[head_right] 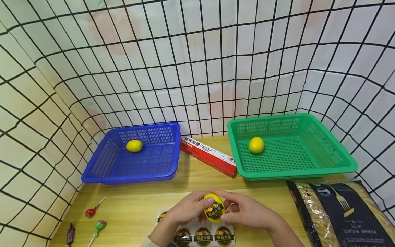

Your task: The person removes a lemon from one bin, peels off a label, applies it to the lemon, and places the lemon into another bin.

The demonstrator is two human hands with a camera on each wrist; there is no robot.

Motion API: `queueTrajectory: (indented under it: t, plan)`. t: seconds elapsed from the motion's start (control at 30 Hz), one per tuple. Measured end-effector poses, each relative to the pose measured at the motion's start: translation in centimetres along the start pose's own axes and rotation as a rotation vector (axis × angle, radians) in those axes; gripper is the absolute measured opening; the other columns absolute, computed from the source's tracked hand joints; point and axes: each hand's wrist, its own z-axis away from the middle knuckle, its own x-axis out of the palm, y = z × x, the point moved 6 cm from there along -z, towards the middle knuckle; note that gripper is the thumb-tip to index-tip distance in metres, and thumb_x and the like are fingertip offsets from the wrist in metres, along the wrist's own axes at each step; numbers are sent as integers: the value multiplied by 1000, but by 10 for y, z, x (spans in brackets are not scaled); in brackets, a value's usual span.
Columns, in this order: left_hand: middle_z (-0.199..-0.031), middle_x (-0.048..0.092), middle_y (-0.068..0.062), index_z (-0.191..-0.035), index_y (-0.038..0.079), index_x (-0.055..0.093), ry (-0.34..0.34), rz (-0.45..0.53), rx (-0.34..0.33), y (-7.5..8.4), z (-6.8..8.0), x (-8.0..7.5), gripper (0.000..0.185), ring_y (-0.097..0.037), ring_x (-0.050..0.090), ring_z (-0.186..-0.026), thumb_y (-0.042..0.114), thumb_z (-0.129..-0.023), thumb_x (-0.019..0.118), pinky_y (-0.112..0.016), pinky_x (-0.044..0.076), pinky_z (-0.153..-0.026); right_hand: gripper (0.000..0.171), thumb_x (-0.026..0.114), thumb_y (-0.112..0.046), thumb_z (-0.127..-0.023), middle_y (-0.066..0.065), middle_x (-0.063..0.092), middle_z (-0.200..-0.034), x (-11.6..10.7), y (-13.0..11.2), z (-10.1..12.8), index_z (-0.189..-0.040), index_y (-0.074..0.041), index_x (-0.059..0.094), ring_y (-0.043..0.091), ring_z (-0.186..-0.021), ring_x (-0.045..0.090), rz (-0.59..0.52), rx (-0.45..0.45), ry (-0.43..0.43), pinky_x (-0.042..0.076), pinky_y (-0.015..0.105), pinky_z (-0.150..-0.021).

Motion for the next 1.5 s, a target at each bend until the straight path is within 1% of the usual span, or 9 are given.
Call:
queueTrajectory:
  t: [0.17,0.37,0.57,0.7,0.87,1.0,1.2,1.33,1.5]
  plan:
    - [-63,60,1,-96,3,70,68,16,-48,-2,5,-6,51,-9,58,-50,49,-105,48,-24,50,-49,61,65,-17,-100,18,60,-112,-3,8,8,-154,-4,39,15,-90,70,-18,85,146,58,26,-76]
    - [-65,62,-3,-92,7,65,214,7,-84,-6,8,-17,42,-14,62,-58,46,-103,54,-28,49,-55,61,66,-17,-100,20,58,-117,-25,17,29,-154,-11,38,14,-91,70,-5,194,579,61,28,-78]
    - [-94,65,-6,-126,14,62,274,183,-49,-5,0,-21,32,-18,65,-69,37,-105,53,-32,59,-69,66,59,-29,-105,9,52,-116,-59,25,54,-160,-15,26,3,-77,68,138,268,961,58,24,-69]
    - [-102,63,-11,-145,21,51,276,301,-10,3,-9,-20,38,-17,67,-69,28,-107,49,-30,60,-69,78,58,-42,-102,11,45,-126,-72,36,64,-163,-28,12,-1,-73,66,122,382,1092,56,20,-67]
    - [-111,65,-14,-149,15,45,242,487,-1,13,-22,-19,46,-15,69,-72,25,-105,53,-25,60,-71,84,62,-46,-99,16,37,-138,-83,45,69,-161,-42,6,3,-67,66,38,432,1207,54,20,-63]
    - [-115,63,-15,-148,16,45,221,535,20,25,-31,-19,54,-18,70,-80,19,-98,66,-31,62,-79,84,63,-44,-99,21,30,-146,-89,50,70,-162,-38,7,4,-63,64,-2,430,1254,55,20,-61]
    - [-123,60,-13,-144,22,48,192,406,59,46,-50,-17,66,-19,70,-100,3,-87,75,-48,60,-92,84,64,-42,-99,15,32,-140,-91,55,70,-163,-32,10,3,-64,62,-29,437,1267,57,20,-62]
    - [-121,60,-7,-144,25,48,183,196,81,63,-65,-16,67,-13,69,-94,10,-87,79,-33,62,-83,83,65,-40,-99,9,36,-130,-91,57,70,-162,-32,12,3,-65,61,-41,425,1275,56,19,-62]
    - [-131,53,-1,-140,29,51,242,-104,112,81,-86,-14,62,-8,61,-88,21,-87,83,-21,57,-74,82,66,-40,-98,3,38,-124,-92,59,69,-161,-33,14,3,-64,61,-52,422,1285,56,19,-61]
